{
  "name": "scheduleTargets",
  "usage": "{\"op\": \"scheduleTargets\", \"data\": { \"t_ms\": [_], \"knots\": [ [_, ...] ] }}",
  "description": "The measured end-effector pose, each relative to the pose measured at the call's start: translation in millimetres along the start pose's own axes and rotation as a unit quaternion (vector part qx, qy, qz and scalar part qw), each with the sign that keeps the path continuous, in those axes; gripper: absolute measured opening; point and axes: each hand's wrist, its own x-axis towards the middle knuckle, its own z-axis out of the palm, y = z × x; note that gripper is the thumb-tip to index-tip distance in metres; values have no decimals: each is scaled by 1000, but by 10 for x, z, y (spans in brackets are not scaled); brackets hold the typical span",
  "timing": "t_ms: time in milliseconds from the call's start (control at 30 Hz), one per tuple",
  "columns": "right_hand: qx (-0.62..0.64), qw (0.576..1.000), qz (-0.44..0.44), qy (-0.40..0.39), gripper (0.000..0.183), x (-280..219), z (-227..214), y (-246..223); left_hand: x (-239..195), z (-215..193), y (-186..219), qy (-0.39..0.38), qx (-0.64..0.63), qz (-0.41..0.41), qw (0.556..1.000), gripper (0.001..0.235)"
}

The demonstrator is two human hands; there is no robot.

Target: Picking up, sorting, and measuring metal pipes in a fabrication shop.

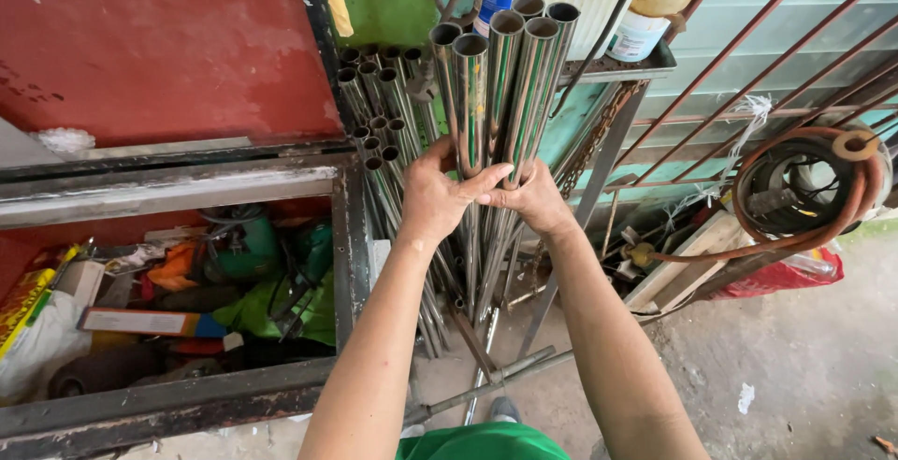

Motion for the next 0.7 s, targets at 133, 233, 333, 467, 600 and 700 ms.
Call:
{"op": "scheduleTargets", "data": {
  "t_ms": [133,233,333,467,600,700],
  "knots": [
    [-14,1000,10,11,41,8,-15,33,-1,-11,51,0,17,18,1000,46],
    [-5,1000,11,6,39,8,-43,75,3,-2,66,-5,-20,8,1000,48],
    [-26,999,9,16,39,1,-22,29,1,-1,60,-4,1,7,1000,46],
    [-3,1000,11,4,40,1,15,-50,5,-10,67,-7,-4,-4,1000,45],
    [-3,1000,11,3,39,3,23,-69,-4,5,46,0,-23,13,1000,46],
    [-8,1000,-12,13,39,4,19,-20,-10,-3,70,11,-2,31,999,49]
  ]
}}
